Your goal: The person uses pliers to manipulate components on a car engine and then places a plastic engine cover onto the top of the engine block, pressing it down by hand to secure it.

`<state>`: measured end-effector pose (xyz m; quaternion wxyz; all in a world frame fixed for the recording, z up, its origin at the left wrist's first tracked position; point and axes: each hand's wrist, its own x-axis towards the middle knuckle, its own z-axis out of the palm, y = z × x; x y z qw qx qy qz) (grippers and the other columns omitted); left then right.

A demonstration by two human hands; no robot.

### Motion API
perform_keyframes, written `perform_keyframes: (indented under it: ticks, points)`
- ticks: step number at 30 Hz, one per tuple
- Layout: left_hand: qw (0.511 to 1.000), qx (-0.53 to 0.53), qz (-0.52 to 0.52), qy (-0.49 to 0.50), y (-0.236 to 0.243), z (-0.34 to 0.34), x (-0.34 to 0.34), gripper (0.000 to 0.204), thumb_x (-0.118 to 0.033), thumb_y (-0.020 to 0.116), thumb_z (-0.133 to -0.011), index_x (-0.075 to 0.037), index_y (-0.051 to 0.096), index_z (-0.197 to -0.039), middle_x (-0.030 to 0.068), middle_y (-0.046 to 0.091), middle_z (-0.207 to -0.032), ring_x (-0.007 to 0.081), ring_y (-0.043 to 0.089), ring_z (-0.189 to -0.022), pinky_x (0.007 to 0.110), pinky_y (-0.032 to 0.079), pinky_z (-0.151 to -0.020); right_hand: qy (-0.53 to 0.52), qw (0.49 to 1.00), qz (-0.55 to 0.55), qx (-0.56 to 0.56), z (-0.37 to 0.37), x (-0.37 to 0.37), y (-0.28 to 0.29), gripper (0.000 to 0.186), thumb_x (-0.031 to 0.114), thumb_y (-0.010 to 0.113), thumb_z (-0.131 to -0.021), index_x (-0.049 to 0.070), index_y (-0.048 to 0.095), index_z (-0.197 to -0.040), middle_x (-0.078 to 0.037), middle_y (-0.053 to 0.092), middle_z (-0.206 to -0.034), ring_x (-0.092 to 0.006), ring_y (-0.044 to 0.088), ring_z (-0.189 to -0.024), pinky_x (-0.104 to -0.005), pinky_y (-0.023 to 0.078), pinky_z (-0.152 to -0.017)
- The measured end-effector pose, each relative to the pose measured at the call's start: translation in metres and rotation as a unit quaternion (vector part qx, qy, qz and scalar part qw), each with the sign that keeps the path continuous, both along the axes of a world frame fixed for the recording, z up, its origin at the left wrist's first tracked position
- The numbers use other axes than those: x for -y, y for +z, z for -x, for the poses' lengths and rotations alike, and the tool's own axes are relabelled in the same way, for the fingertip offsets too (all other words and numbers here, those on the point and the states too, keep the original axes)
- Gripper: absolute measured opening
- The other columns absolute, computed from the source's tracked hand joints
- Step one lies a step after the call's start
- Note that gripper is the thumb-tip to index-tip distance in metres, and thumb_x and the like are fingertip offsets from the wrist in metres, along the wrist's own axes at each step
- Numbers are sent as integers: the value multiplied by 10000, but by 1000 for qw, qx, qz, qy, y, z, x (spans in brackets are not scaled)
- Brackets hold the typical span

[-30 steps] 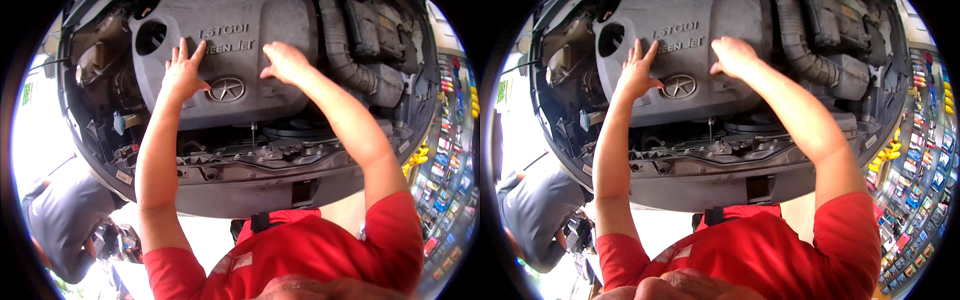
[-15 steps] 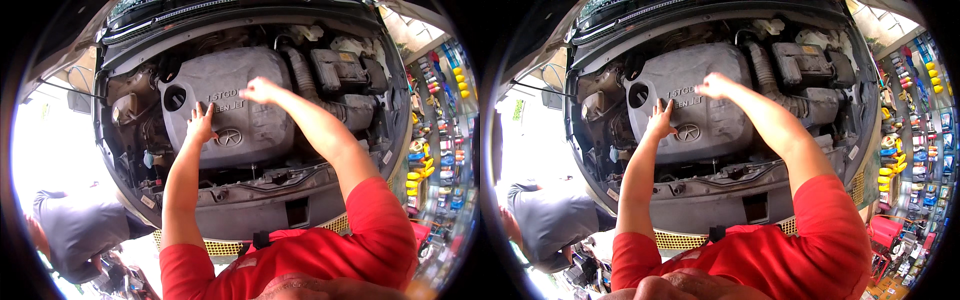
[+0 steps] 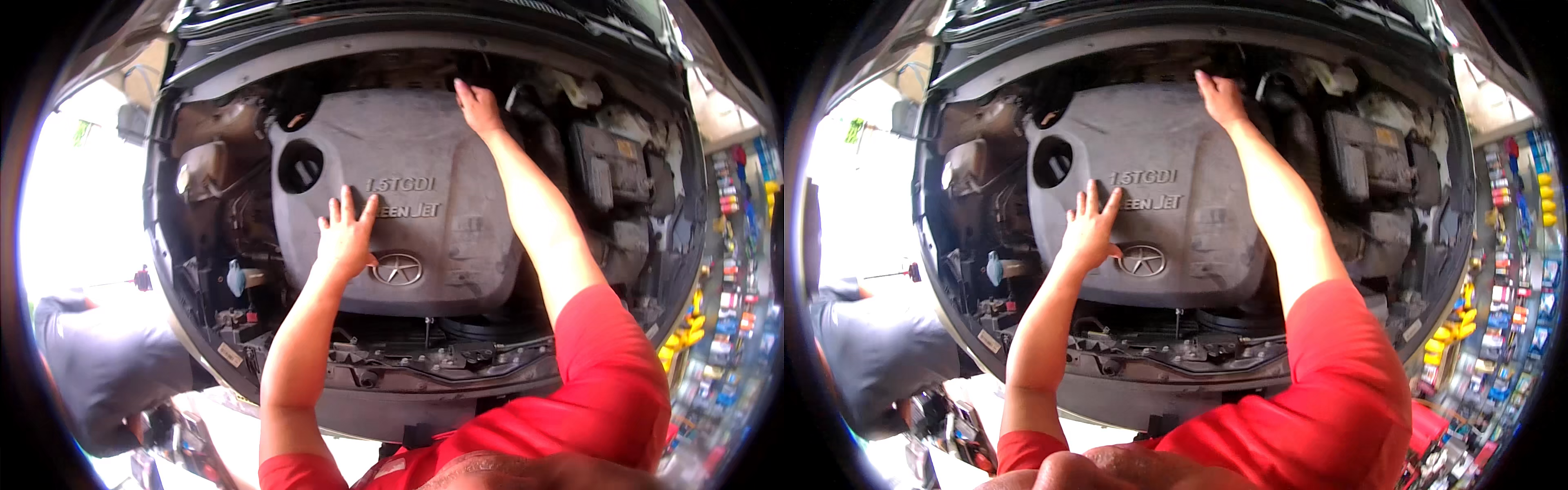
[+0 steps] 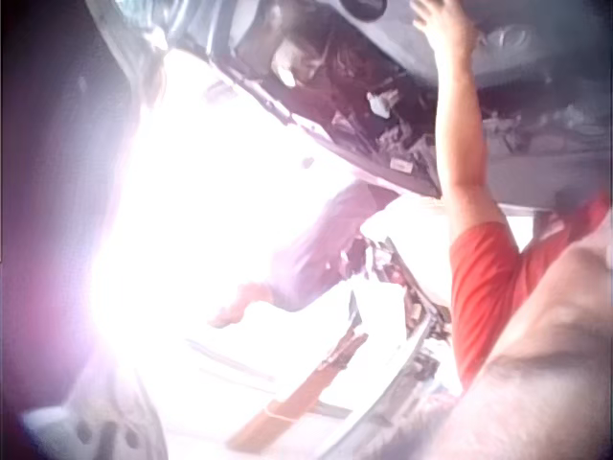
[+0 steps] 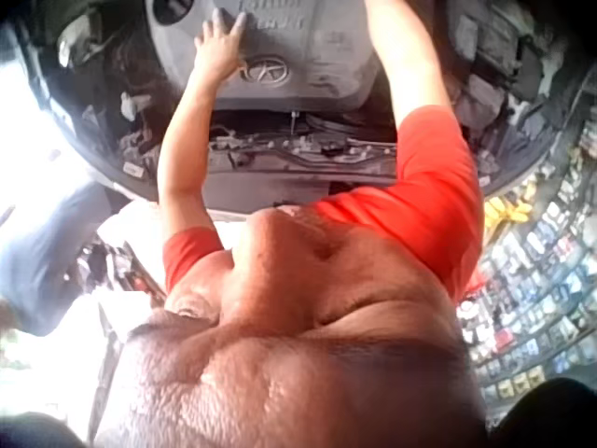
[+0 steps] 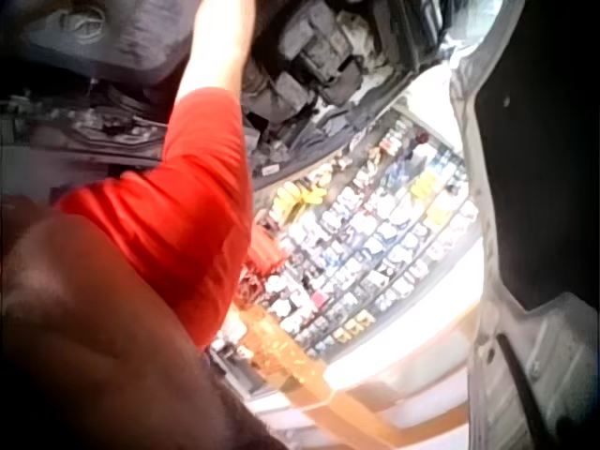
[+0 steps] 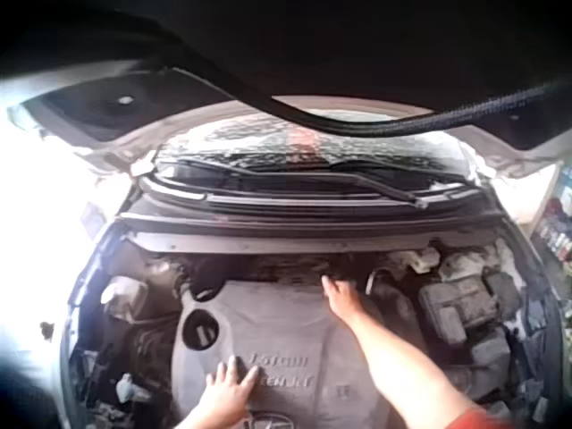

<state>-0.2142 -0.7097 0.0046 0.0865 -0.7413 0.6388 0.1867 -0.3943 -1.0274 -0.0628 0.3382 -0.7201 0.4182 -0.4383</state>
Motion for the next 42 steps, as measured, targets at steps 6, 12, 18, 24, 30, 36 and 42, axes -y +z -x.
perform_keyframes:
  ticks: [6, 12, 18, 24, 30, 36, 42]
  points:
    - [999, -14, 32, -1, -7, -10, -7, 1159, -222, 890, -574, -232, 200, -1506, 279, 102, -1540, 478, 221, -1390, 587, 317, -1065, 378, 922, 60, 52, -111, -82, 129, 548, 422, 469, -996, 14, 486, -630, -2, 431, -576, -90, 378, -555, -253, 332, -538]
    - [999, -26, 35, 0, -9, -9, -8, 1145, -234, 893, -558, -223, 240, -1498, 279, 129, -1534, 478, 242, -1381, 600, 328, -1054, 415, 892, 45, 170, -205, -102, 101, 463, 306, 517, -981, 27, 466, -614, -25, 431, -524, -104, 395, -530, -307, 365, -516]
    - [999, -33, 37, 5, -18, -12, -3, 1134, -216, 889, -562, -253, 247, -1496, 260, 135, -1546, 488, 248, -1377, 650, 310, -1034, 265, 964, -1, -27, -242, -56, 6, 565, 458, 522, -948, 26, 562, -586, -74, 550, -539, -143, 488, -555, -324, 463, -652]
    - [998, -29, 45, 21, -20, -19, -16, 1143, -219, 895, -571, -226, 232, -1502, 285, 110, -1538, 490, 253, -1374, 620, 329, -1044, 434, 875, 192, 94, -255, -96, 136, 441, 290, 426, -1028, 13, 510, -695, -20, 482, -545, -111, 446, -469, -260, 352, -472]
    - [995, -23, 95, -13, -28, -4, -4, 1145, -218, 888, -580, -236, 217, -1507, 281, 105, -1540, 494, 227, -1382, 620, 316, -1053, 288, 935, 197, 68, -224, -36, 15, 553, 423, 489, -983, 34, 465, -591, -8, 420, -520, -70, 393, -475, -243, 328, -471]
    - [998, -37, 39, -15, -19, -13, -5, 1185, -272, 901, -557, -272, 196, -1509, 273, 110, -1541, 490, 227, -1383, 627, 325, -1046, 238, 971, 5, -7, -239, -45, 21, 586, 483, 510, -960, 50, 532, -567, -8, 463, -480, -98, 452, -464, -258, 374, -513]
    - [984, -151, 85, -33, -41, -73, -21, 1093, -133, 850, -616, -162, 214, -1503, 146, 206, -1557, 330, 289, -1402, 523, 304, -1115, 472, 858, 39, 199, -144, -230, 173, 609, 534, 389, -989, 37, 547, -675, 26, 427, -565, -66, 373, -521, -243, 280, -504]
